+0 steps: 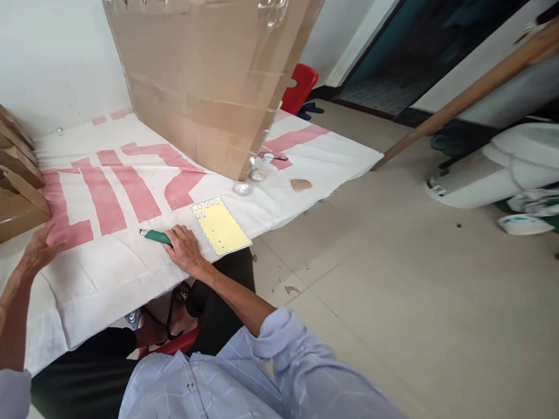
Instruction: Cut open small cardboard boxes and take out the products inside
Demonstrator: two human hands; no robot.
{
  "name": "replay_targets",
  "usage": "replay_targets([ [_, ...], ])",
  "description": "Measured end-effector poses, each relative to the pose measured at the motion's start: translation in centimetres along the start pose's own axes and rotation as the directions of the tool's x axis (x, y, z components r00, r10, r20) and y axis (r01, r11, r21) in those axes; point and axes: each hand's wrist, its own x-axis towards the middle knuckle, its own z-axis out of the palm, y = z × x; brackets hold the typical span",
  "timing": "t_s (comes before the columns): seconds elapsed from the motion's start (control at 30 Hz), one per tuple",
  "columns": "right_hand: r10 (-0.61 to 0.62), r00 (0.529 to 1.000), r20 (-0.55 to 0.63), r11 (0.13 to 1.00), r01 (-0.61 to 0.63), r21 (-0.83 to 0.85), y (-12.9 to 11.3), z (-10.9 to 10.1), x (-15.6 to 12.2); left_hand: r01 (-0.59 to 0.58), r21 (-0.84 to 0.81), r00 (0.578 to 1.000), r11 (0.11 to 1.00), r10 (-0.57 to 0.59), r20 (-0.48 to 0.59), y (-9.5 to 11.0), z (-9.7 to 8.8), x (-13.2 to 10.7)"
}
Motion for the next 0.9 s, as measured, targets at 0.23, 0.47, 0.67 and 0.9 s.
replay_targets([
  [0.23, 0.048, 0.998, 0.029, 0.999, -0.048, 0.0, -0.5, -1.8, 0.3, 0.052, -0.2, 0.998, 0.978, -0.056, -0.016, 7.9, 1.5, -7.8],
  [0.47, 0.087, 0.996, -0.003, 0.996, -0.087, -0.025, -0.6, -2.7, 0.3, -0.001, -0.389, 0.994, 0.921, -0.041, -0.1, 13.0, 3.7, -16.0],
  [0.67, 0.115, 0.993, -0.012, 0.993, -0.115, -0.016, -0.9, -3.0, 0.3, -0.05, -0.483, 0.973, 0.874, -0.067, -0.222, 13.9, 6.6, -19.9],
  [0.9, 0.134, 0.99, -0.04, 0.99, -0.131, 0.058, -1.1, -1.7, -2.0, -0.004, -0.546, 0.976, 0.838, -0.116, -0.185, 15.3, 6.5, -25.3],
])
